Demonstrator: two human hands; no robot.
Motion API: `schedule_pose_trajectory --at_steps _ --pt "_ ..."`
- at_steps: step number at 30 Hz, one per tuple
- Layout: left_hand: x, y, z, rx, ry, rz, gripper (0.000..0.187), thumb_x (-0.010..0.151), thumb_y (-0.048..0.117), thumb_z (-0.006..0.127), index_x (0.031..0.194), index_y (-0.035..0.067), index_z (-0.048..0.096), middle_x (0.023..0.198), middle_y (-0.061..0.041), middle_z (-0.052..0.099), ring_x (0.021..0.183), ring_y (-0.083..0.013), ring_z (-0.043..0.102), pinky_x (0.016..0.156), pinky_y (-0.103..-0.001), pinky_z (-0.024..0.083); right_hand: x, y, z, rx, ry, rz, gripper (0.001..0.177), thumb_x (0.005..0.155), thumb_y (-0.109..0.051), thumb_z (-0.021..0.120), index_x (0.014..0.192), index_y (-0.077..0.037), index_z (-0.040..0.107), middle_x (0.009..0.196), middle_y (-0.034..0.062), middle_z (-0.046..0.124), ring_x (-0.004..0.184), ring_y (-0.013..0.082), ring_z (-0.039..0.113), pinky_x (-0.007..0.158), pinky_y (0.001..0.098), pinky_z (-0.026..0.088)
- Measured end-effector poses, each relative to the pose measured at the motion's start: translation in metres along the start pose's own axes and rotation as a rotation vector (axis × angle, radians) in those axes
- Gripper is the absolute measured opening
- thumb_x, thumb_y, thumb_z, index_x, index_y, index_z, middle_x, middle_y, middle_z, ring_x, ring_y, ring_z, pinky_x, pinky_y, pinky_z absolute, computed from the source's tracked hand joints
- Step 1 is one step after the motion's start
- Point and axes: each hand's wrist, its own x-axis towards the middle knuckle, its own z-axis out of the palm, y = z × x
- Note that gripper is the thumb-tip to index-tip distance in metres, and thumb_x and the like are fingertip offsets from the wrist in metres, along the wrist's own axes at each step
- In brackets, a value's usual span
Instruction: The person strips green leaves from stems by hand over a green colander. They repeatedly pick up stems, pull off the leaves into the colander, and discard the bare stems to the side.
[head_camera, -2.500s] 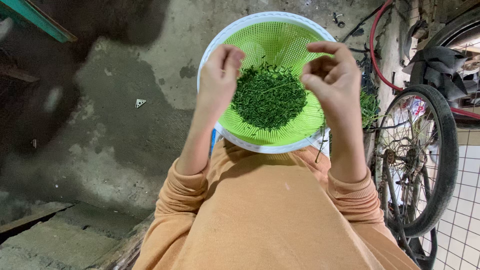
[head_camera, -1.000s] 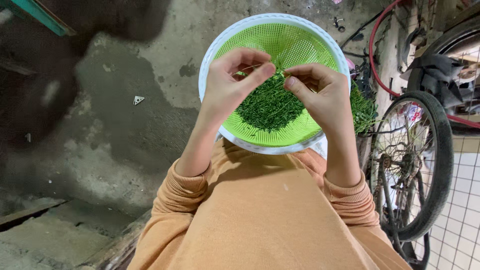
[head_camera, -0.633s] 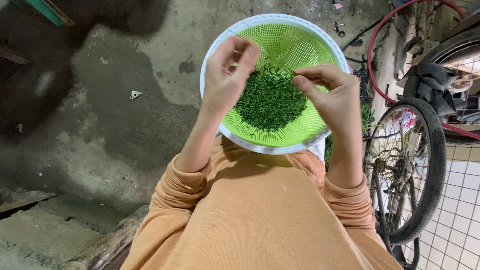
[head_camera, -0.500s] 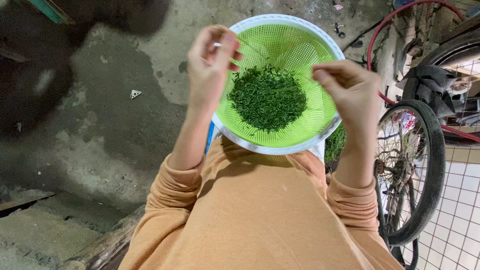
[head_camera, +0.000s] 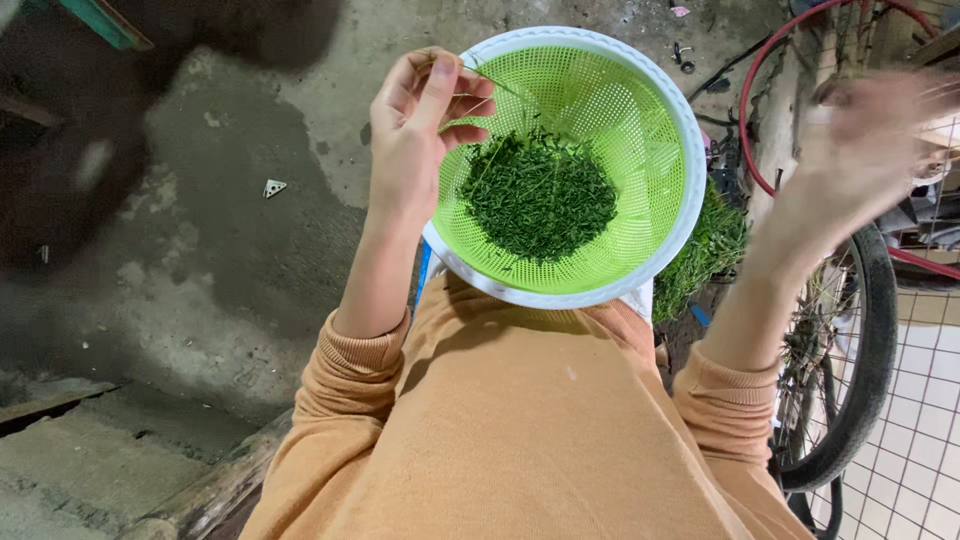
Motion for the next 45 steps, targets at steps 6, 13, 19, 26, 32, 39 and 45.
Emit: schedule_pose_trajectory --at_steps 6,13,19,26,32,39,45 --pt "-0.001 -0.004 0.005 -0.131 -0.057 -0.099 0.025 0.107 0.03 0.06 0.113 0.005 0.062 0.103 -0.01 0.073 0.095 -0.0191 0.073 0.077 -0.034 0.061 0.012 -0.005 -0.021 -0.017 0.076 -0.057 0.024 0.103 0.0 0.069 0.126 -0.003 0.073 0.117 0.0137 0.074 0.104 0.0183 0.072 0.098 0.0329 0.058" --pt "-0.005 -0.009 0.009 -0.101 -0.033 -0.085 0.028 0.105 0.033 0.063 0.113 0.006 0.063 0.102 -0.009 0.074 0.094 -0.0164 0.071 0.077 -0.033 0.06 -0.01 -0.024 0.052 0.092 -0.548 0.173 0.023 0.102 -0.007 0.067 0.123 -0.001 0.071 0.103 0.0121 0.077 0.091 0.0161 0.074 0.083 0.0272 0.061" --pt "0.005 -0.013 -0.007 0.176 0.033 0.066 0.018 0.104 0.024 0.067 0.108 0.007 0.07 0.099 -0.007 0.077 0.085 -0.0122 0.071 0.069 -0.027 0.06 -0.01 -0.021 0.046 0.223 -0.462 0.212 0.02 0.104 -0.008 0.068 0.117 0.007 0.073 0.094 0.0126 0.075 0.081 0.0138 0.072 0.076 0.026 0.062" --pt "0.017 0.005 -0.06 0.231 0.377 0.16 0.014 0.1 0.017 0.067 0.11 0.009 0.072 0.098 -0.004 0.075 0.082 -0.0117 0.07 0.064 -0.026 0.058 -0.012 -0.026 0.055 0.259 -0.382 0.248 0.02 0.104 -0.009 0.068 0.116 0.006 0.072 0.092 0.0104 0.075 0.079 0.013 0.072 0.074 0.025 0.063" --pt "0.006 0.039 -0.061 0.76 0.481 0.617 0.028 0.097 0.007 0.073 0.124 0.009 0.065 0.125 -0.004 0.066 0.11 -0.0129 0.062 0.089 -0.029 0.056 -0.014 -0.026 0.063 0.284 -0.385 0.214 0.021 0.104 -0.006 0.066 0.12 0.006 0.071 0.098 0.0113 0.075 0.082 0.0133 0.072 0.076 0.0248 0.062" --pt "-0.029 0.01 0.039 0.946 -0.039 0.403 0.014 0.092 0.023 0.085 0.1 0.013 0.08 0.099 -0.005 0.065 0.093 -0.0193 0.062 0.08 -0.034 0.051 -0.02 -0.029 0.08 0.302 -0.443 0.236 0.022 0.102 -0.004 0.065 0.121 0.005 0.069 0.098 0.0106 0.075 0.083 0.0128 0.071 0.076 0.0243 0.061" --pt "-0.034 -0.003 0.05 0.9 -0.054 0.424 0.015 0.094 0.018 0.082 0.102 0.007 0.077 0.103 -0.008 0.059 0.099 -0.0217 0.06 0.085 -0.034 0.052 -0.023 -0.03 0.081 0.271 -0.46 0.208 0.02 0.102 -0.003 0.066 0.12 0.005 0.07 0.097 0.0093 0.075 0.082 0.0119 0.071 0.075 0.0239 0.06"
